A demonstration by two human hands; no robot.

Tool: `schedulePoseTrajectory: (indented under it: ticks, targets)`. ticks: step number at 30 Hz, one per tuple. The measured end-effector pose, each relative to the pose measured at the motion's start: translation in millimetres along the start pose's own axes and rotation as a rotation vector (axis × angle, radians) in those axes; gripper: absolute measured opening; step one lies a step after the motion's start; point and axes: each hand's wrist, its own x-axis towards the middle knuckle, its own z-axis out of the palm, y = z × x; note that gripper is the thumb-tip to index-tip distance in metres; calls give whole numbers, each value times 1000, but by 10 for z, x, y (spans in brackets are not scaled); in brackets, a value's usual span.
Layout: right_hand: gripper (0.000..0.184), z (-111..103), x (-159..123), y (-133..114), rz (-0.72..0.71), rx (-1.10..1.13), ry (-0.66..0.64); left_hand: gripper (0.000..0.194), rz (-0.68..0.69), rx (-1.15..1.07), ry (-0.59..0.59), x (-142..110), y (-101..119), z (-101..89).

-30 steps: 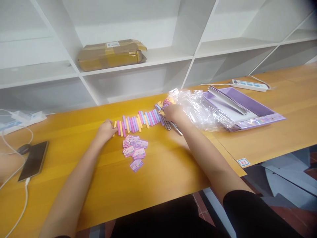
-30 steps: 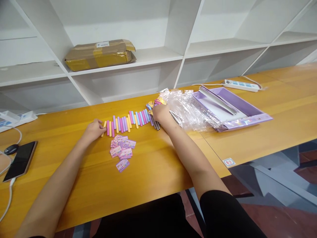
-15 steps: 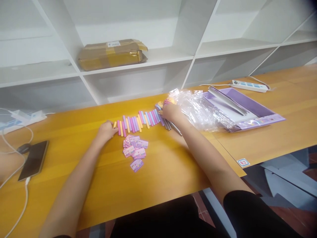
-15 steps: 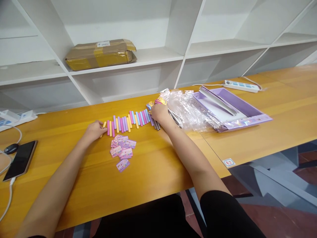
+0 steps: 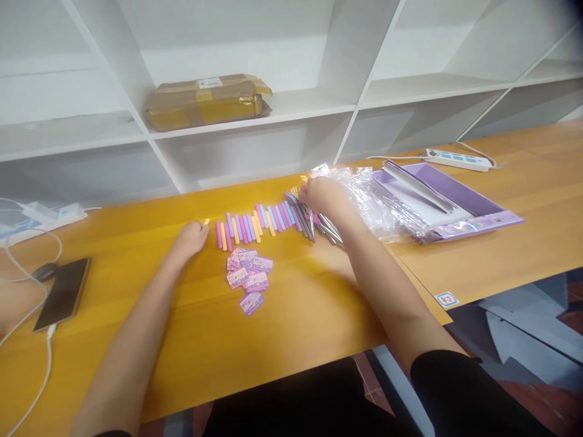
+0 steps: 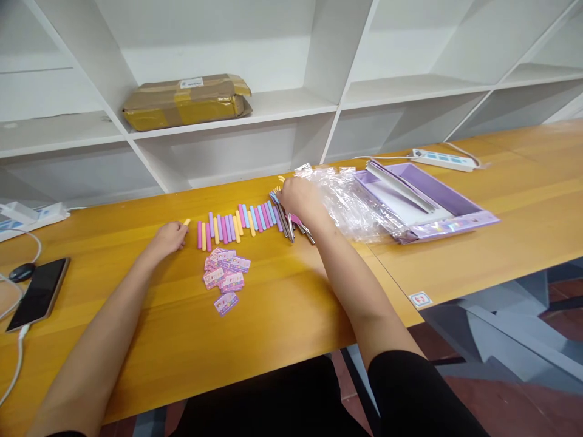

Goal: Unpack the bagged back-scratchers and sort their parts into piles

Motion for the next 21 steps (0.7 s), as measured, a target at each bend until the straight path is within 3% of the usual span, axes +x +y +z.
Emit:
schedulePoseTrajectory:
  ticks: [4, 7, 9, 11, 14, 18, 21]
  targets:
    - [31, -259, -103, 117, 19, 253, 204, 32, 21, -34, 38, -50, -68, -299]
    - [32, -397, -153, 174, -91, 652, 403, 35, 84, -112, 99, -220, -47, -630]
    - [31, -454, -184, 170, -196, 985, 460, 32, 207, -158, 179, -413, 27, -855]
    - [32, -499, -228, 136, -291, 1257, 429, 31, 369, -118, 272, -644, 135, -1046]
    - [35, -571, -325, 60, -362, 1452, 393, 33, 569, -36, 406, -984, 306, -1229]
    - [40, -660, -476, -16, -389, 1502, 342, 32, 727, -14, 532, -1307, 462, -1301]
    - [45, -694, -572, -56, -399, 1500, 278, 32, 773, -42, 606, -1417, 512, -1295]
